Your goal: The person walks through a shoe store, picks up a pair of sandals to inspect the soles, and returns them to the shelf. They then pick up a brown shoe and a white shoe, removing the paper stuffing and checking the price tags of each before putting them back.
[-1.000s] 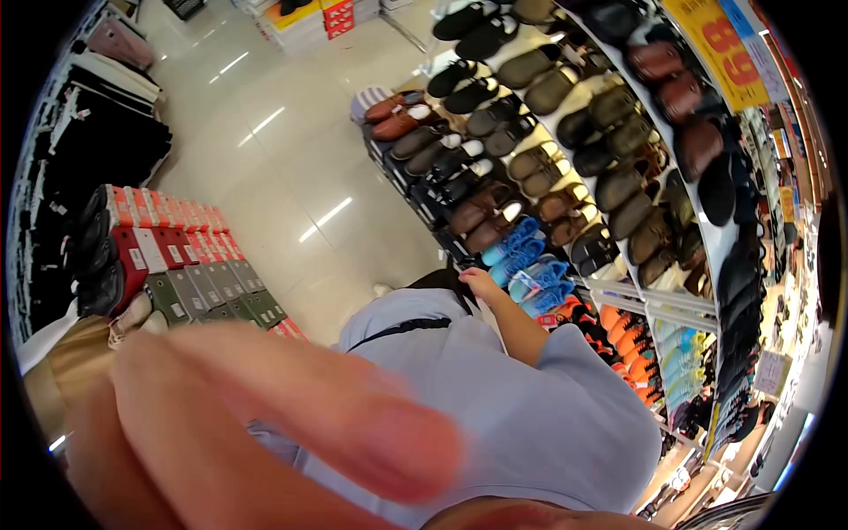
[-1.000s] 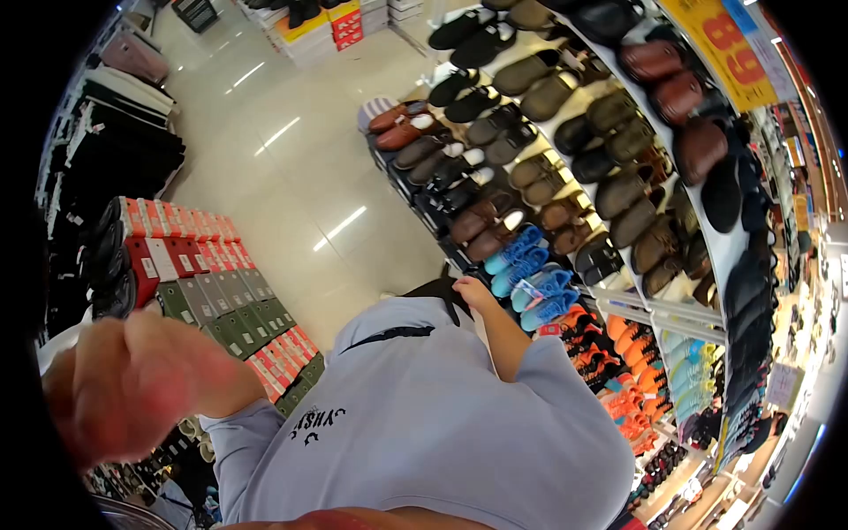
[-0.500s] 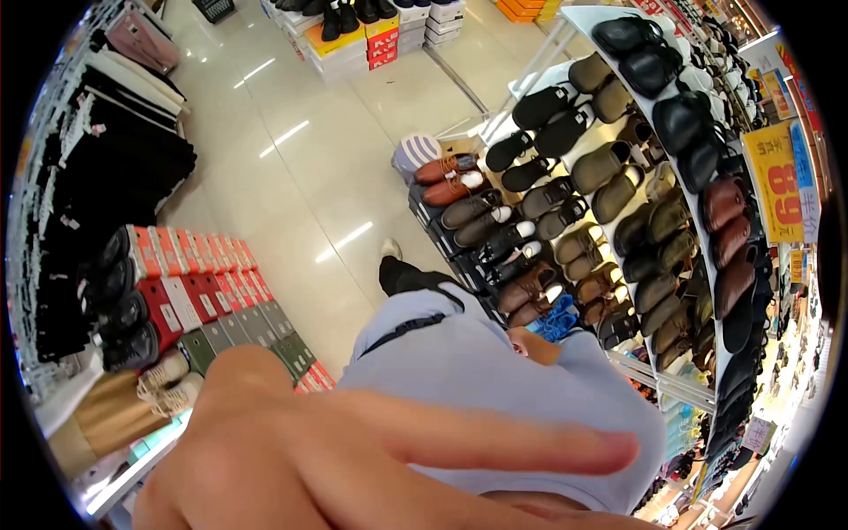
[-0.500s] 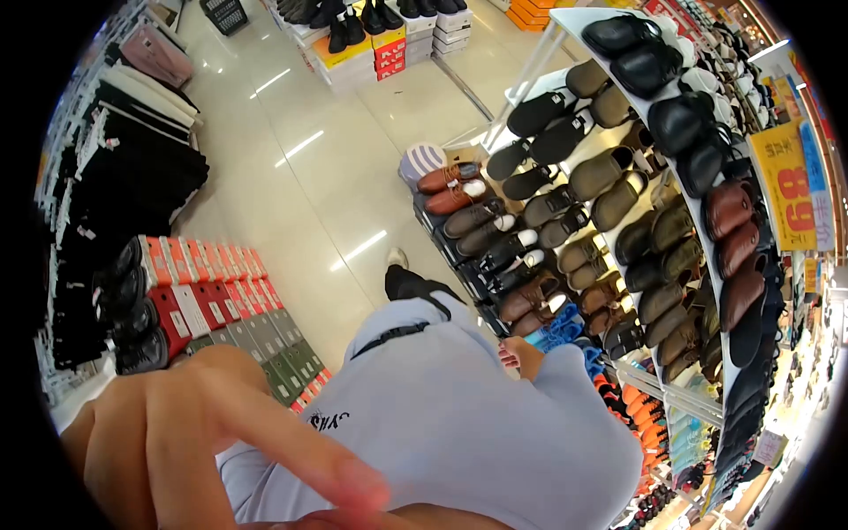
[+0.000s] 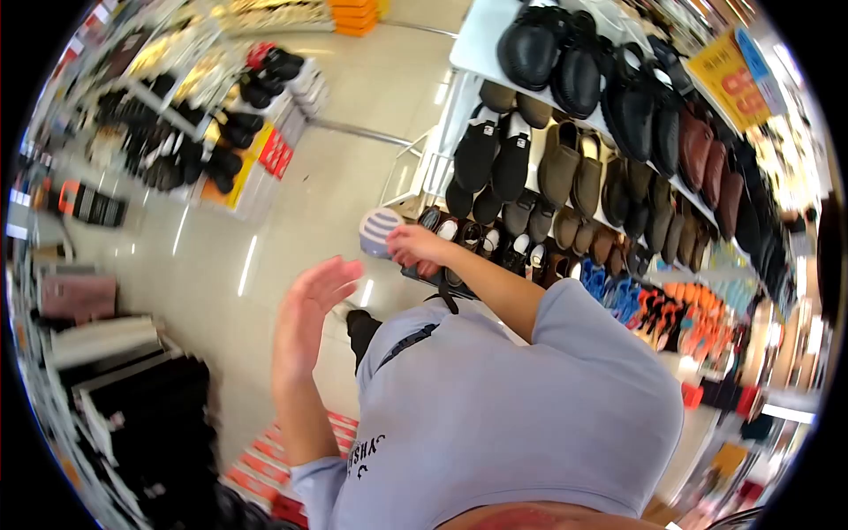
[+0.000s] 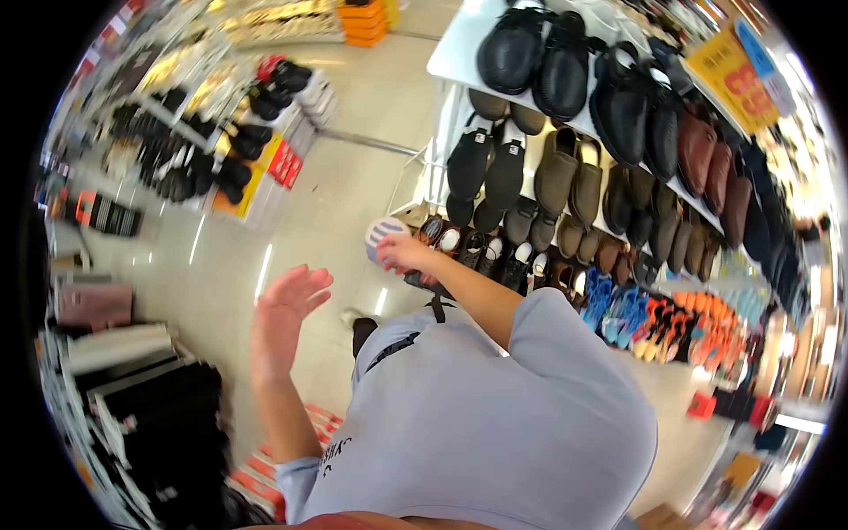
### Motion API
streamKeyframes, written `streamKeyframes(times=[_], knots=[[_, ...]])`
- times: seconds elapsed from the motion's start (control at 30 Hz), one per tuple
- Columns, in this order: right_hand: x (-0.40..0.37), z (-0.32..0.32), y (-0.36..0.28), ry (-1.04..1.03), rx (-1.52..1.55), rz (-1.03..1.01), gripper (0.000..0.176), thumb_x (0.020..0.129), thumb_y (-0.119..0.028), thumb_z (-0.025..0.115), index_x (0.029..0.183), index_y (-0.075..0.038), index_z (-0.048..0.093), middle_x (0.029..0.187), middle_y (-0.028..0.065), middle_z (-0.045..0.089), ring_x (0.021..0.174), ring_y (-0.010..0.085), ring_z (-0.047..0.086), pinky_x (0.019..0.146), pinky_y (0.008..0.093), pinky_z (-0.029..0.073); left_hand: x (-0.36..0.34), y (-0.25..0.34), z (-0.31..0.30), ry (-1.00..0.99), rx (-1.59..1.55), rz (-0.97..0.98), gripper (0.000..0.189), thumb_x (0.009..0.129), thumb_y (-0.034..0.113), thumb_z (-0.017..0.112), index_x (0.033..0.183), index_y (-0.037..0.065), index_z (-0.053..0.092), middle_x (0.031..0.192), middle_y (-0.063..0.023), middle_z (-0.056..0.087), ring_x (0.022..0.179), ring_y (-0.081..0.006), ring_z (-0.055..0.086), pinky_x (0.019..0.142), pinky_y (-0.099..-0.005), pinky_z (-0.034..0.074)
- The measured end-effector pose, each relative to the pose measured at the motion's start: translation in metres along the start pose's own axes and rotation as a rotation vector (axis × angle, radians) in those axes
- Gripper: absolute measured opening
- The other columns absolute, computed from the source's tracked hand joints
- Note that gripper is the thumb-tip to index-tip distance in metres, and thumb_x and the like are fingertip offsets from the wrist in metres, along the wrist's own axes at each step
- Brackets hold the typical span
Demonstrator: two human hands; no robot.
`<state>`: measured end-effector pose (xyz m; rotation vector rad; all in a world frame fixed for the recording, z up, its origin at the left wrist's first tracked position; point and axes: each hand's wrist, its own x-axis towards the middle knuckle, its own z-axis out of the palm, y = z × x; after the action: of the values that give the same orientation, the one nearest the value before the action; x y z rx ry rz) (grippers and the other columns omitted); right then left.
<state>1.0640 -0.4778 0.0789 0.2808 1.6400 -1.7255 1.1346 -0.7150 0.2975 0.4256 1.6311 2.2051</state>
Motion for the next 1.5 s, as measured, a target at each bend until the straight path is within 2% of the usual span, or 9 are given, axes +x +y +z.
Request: streamKeyframes(times=[0.27, 0.47, 0.67, 0.73, 0.8, 1.1, 1.17, 1.37, 1.5], knots=[[0.053, 0.002, 0.007, 0.33, 0.085, 0.172, 0.022, 0.084, -0.022, 0.053, 0.101, -0.01, 0.057, 0.094, 0.0041, 0.06, 0.076, 0.0155, 0.059, 0.062, 0.0302, 0.049, -0.125, -0.343, -0.349, 0.817, 0.191, -0.802, 0.042, 0.09, 0.045, 0.046, 0.108, 0.008, 0.055, 0.1, -0.0098, 0.061, 0.093, -0.0229, 0.057, 0.073, -0.0398, 0.046], [0.126, 0.043, -0.037, 0.342, -0.319, 0.264, 0.027, 0.081, -0.023, 0.057, 0.102, -0.007, 0.059, 0.09, 0.0086, 0.063, 0.08, 0.0176, 0.061, 0.067, 0.0335, 0.05, -0.217, -0.228, -0.534, -0.312, 1.198, -0.877, 0.03, 0.085, 0.033, 0.049, 0.095, 0.006, 0.056, 0.094, -0.0127, 0.06, 0.09, -0.0251, 0.056, 0.072, -0.0423, 0.044], [0.145, 0.057, -0.078, 0.544, -0.354, 0.072, 0.036, 0.083, -0.032, 0.057, 0.105, -0.004, 0.06, 0.101, 0.0145, 0.063, 0.093, 0.0268, 0.06, 0.082, 0.0343, 0.047, -0.011, -0.232, -0.676, -0.761, 1.195, -0.341, 0.018, 0.08, 0.022, 0.051, 0.082, 0.005, 0.057, 0.088, -0.0157, 0.06, 0.087, -0.0273, 0.055, 0.071, -0.0448, 0.043], [0.148, 0.05, -0.082, 0.635, -0.352, 0.068, 0.036, 0.082, -0.032, 0.057, 0.105, -0.004, 0.06, 0.1, 0.0139, 0.064, 0.092, 0.0267, 0.061, 0.081, 0.0342, 0.047, 0.122, -0.317, -0.735, 0.522, 0.67, -1.177, 0.01, 0.071, 0.015, 0.055, 0.076, 0.006, 0.054, 0.071, -0.0099, 0.054, 0.067, -0.0238, 0.054, 0.056, -0.0386, 0.043], [0.157, 0.041, -0.083, 0.747, -0.302, 0.061, 0.036, 0.08, -0.033, 0.057, 0.101, -0.005, 0.062, 0.095, 0.0166, 0.064, 0.089, 0.0289, 0.062, 0.079, 0.0371, 0.047, 0.272, -0.293, -0.707, 0.386, 0.633, -0.827, 0.004, 0.074, 0.014, 0.053, 0.075, 0.011, 0.05, 0.063, -0.0014, 0.046, 0.05, -0.0152, 0.046, 0.038, -0.0306, 0.033], [0.266, -0.07, -0.238, 0.603, -0.365, 0.013, 0.046, 0.083, -0.035, 0.054, 0.115, -0.002, 0.055, 0.107, 0.0164, 0.061, 0.099, 0.0311, 0.058, 0.086, 0.0377, 0.045, 0.579, -0.186, -0.349, -0.503, 0.487, -0.383, 0.037, 0.09, 0.027, 0.054, 0.12, 0.005, 0.05, 0.108, -0.0054, 0.06, 0.095, -0.0164, 0.057, 0.073, -0.0309, 0.043], [0.273, -0.111, -0.275, 0.722, -0.374, -0.052, 0.043, 0.084, -0.033, 0.054, 0.115, -0.003, 0.055, 0.108, 0.0166, 0.061, 0.098, 0.0316, 0.058, 0.085, 0.0378, 0.045, 0.616, -0.23, -0.384, -0.748, 0.698, -0.42, 0.043, 0.088, 0.03, 0.057, 0.123, 0.006, 0.05, 0.105, -0.0055, 0.061, 0.097, -0.0153, 0.056, 0.077, -0.0305, 0.044], [0.179, -0.212, -0.403, 1.23, -0.488, -0.163, 0.036, 0.083, -0.028, 0.057, 0.112, -0.006, 0.057, 0.103, 0.0147, 0.062, 0.094, 0.0294, 0.06, 0.082, 0.0372, 0.047, 0.638, -0.309, -0.622, -0.074, 0.286, -1.26, 0.026, 0.083, 0.026, 0.052, 0.096, 0.004, 0.054, 0.083, -0.004, 0.055, 0.074, -0.015, 0.053, 0.054, -0.0423, 0.044], [0.091, -0.228, -0.476, 1.719, -0.619, -0.223, 0.026, 0.083, -0.02, 0.063, 0.105, -0.006, 0.06, 0.084, 0.0084, 0.063, 0.073, 0.0182, 0.059, 0.062, 0.0303, 0.048, 0.678, -0.25, -0.665, -0.821, 1.273, -0.981, 0.027, 0.084, 0.028, 0.051, 0.101, 0.007, 0.053, 0.09, -0.0043, 0.055, 0.082, -0.0166, 0.052, 0.062, -0.0441, 0.043]])
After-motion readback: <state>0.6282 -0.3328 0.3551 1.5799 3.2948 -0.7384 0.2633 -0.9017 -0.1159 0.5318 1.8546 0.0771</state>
